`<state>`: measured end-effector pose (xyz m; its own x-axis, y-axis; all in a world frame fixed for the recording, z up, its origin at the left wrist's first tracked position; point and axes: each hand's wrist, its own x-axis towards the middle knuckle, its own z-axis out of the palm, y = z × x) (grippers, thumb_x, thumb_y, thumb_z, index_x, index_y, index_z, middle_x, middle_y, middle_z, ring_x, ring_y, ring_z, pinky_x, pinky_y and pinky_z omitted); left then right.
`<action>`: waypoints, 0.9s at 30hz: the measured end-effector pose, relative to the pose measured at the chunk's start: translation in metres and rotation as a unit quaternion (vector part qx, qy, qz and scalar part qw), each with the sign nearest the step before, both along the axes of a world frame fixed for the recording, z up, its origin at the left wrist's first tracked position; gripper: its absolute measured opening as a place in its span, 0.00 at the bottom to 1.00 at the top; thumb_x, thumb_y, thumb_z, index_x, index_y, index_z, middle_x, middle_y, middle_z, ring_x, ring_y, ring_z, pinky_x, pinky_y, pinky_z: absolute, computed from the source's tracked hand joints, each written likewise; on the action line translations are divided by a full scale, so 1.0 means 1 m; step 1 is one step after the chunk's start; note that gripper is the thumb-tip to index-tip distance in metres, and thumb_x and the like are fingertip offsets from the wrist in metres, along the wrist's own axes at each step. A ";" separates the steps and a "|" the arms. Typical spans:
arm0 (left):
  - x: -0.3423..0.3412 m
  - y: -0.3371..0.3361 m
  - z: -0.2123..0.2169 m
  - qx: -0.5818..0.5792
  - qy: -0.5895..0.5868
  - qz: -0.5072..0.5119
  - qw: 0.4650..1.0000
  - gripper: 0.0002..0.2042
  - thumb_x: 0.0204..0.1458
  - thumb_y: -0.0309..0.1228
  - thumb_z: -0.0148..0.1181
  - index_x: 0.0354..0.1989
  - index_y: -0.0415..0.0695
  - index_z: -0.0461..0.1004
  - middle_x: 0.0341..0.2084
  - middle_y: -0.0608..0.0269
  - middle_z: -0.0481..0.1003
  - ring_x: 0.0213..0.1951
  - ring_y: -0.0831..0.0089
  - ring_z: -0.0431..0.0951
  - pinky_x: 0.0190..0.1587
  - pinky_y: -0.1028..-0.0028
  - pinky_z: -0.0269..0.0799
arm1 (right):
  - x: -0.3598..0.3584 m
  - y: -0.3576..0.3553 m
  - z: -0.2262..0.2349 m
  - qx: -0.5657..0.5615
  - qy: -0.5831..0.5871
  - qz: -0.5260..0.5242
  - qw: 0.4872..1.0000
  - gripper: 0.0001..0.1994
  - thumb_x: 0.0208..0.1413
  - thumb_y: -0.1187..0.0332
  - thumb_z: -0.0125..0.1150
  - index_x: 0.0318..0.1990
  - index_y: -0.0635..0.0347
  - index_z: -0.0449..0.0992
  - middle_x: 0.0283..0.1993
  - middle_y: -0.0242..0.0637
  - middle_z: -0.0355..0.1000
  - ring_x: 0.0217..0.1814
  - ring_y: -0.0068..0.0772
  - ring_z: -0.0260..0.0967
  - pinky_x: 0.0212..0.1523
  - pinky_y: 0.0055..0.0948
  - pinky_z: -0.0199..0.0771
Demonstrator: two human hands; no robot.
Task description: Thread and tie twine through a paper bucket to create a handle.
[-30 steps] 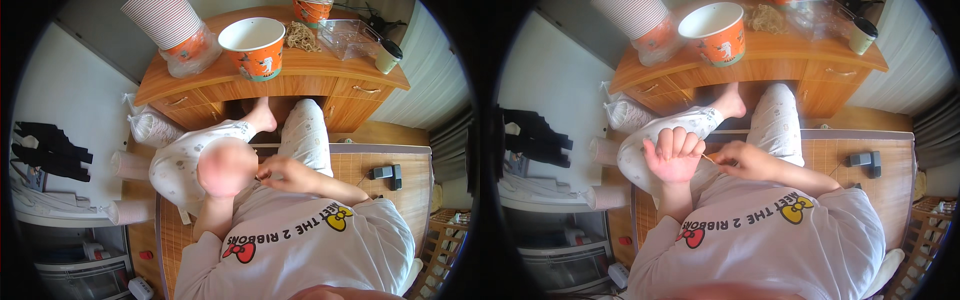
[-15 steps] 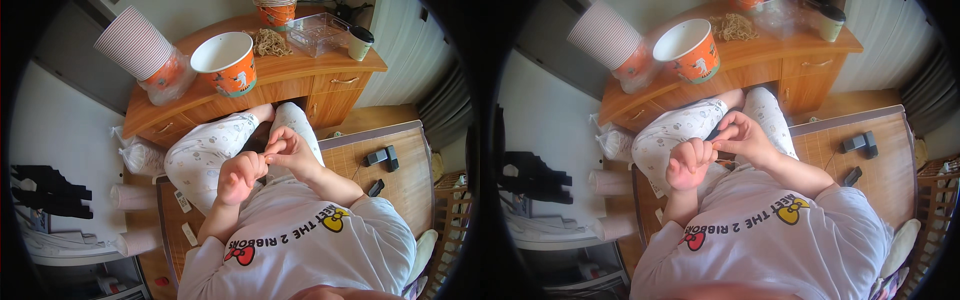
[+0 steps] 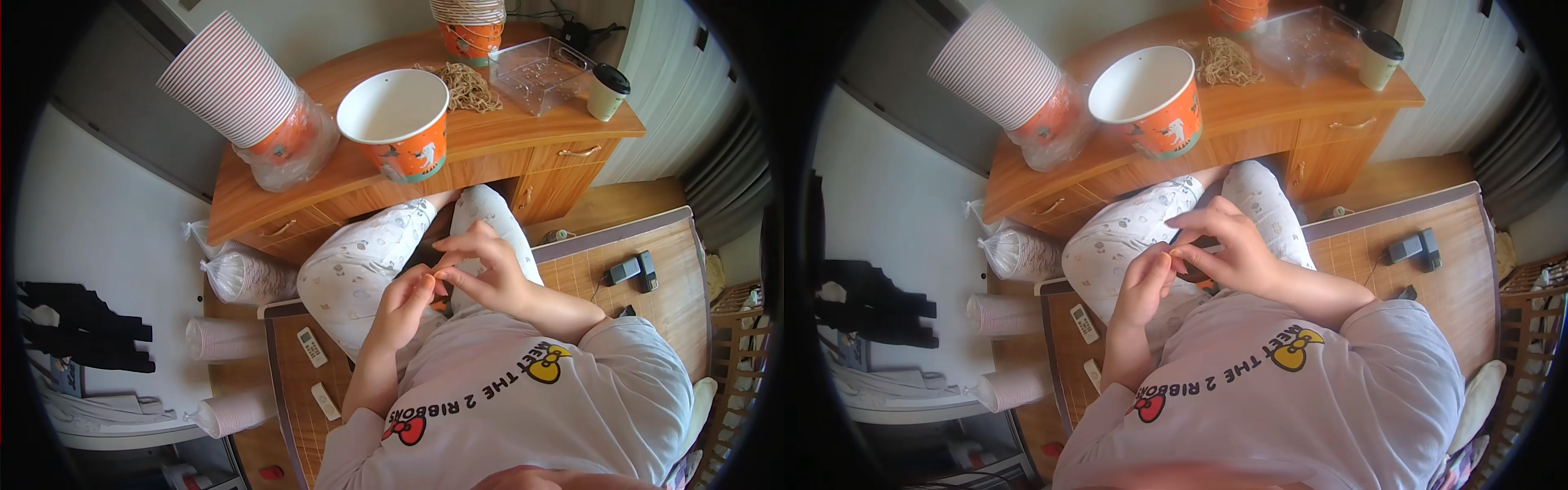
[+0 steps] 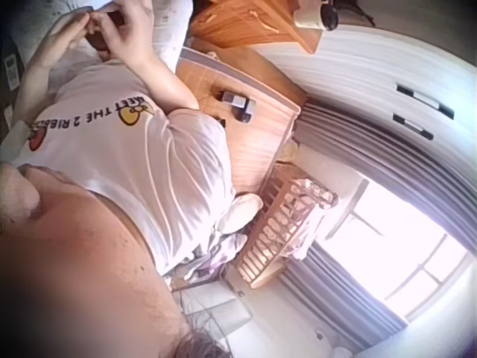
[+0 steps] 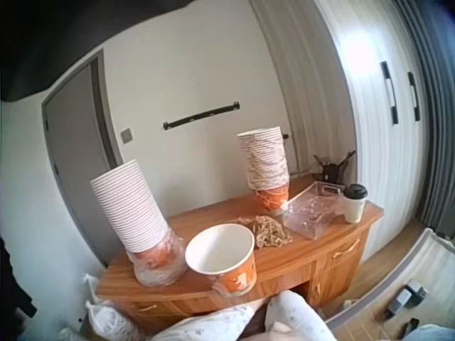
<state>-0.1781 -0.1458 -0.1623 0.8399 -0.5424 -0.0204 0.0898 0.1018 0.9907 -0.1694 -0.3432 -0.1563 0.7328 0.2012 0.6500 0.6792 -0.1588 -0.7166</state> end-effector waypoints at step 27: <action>0.118 -0.021 0.016 -0.021 -0.228 0.242 0.943 0.03 0.51 0.19 0.58 0.26 0.36 0.75 0.19 0.63 0.73 0.18 0.79 0.68 0.23 0.79 0.62 | 0.118 -0.025 0.041 -0.040 -0.084 0.045 0.995 0.18 0.58 0.61 0.62 0.51 0.64 0.75 0.34 0.34 0.75 0.33 0.31 0.68 0.34 0.30 0.64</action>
